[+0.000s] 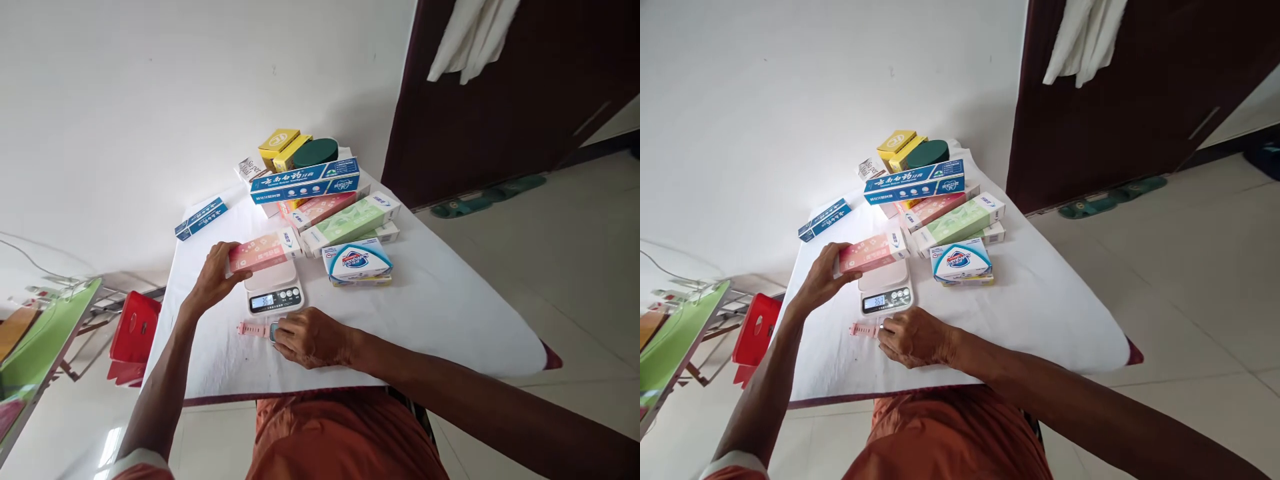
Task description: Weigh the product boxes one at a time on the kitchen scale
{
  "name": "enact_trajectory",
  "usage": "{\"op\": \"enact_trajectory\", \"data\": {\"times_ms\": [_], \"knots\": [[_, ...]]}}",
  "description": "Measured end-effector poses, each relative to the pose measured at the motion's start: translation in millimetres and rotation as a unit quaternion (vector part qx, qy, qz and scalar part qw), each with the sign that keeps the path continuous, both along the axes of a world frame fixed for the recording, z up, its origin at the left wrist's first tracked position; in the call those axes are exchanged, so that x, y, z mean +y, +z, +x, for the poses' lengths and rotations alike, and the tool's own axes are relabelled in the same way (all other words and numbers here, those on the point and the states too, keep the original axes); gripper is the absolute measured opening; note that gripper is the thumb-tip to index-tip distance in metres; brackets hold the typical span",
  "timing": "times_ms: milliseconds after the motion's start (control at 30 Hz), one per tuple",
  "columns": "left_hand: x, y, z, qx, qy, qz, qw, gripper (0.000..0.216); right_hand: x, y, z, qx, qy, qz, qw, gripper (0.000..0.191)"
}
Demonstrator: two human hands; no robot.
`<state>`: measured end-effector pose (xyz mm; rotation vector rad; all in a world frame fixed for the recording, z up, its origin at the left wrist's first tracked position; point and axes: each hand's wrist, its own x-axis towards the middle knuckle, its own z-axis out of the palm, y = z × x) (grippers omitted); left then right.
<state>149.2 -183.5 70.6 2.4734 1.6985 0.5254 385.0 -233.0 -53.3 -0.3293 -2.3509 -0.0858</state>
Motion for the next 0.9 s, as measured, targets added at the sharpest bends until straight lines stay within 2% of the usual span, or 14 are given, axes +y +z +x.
{"op": "enact_trajectory", "data": {"times_ms": [167,267,433,600,767,900], "knots": [[-3.9,-24.7,-4.0,0.002,-0.011,-0.043,0.999,0.045,-2.4,-3.2,-2.6,-0.029,0.006,-0.022,0.999,0.018],[-0.6,-31.8,-3.1,-0.004,-0.016,-0.057,0.998,0.045,-3.2,-2.6,-2.1,-0.056,0.012,-0.042,0.997,0.017],[-0.3,-28.2,-7.5,-0.006,0.000,-0.079,0.997,0.057,-3.5,2.5,3.2,-0.101,0.013,-0.079,0.992,0.018],[-4.6,-21.3,-7.1,-0.023,-0.003,-0.061,0.998,0.064,-8.2,5.2,17.3,-0.136,-0.036,-0.114,0.983,0.024],[-4.2,-25.6,3.0,0.004,-0.026,-0.035,0.999,0.068,-17.1,0.1,23.0,-0.088,-0.072,-0.096,0.989,0.014],[-2.7,-29.2,5.8,0.023,-0.034,-0.028,0.999,0.066,-18.6,-0.4,24.2,-0.079,-0.084,-0.128,0.985,0.012]]}}
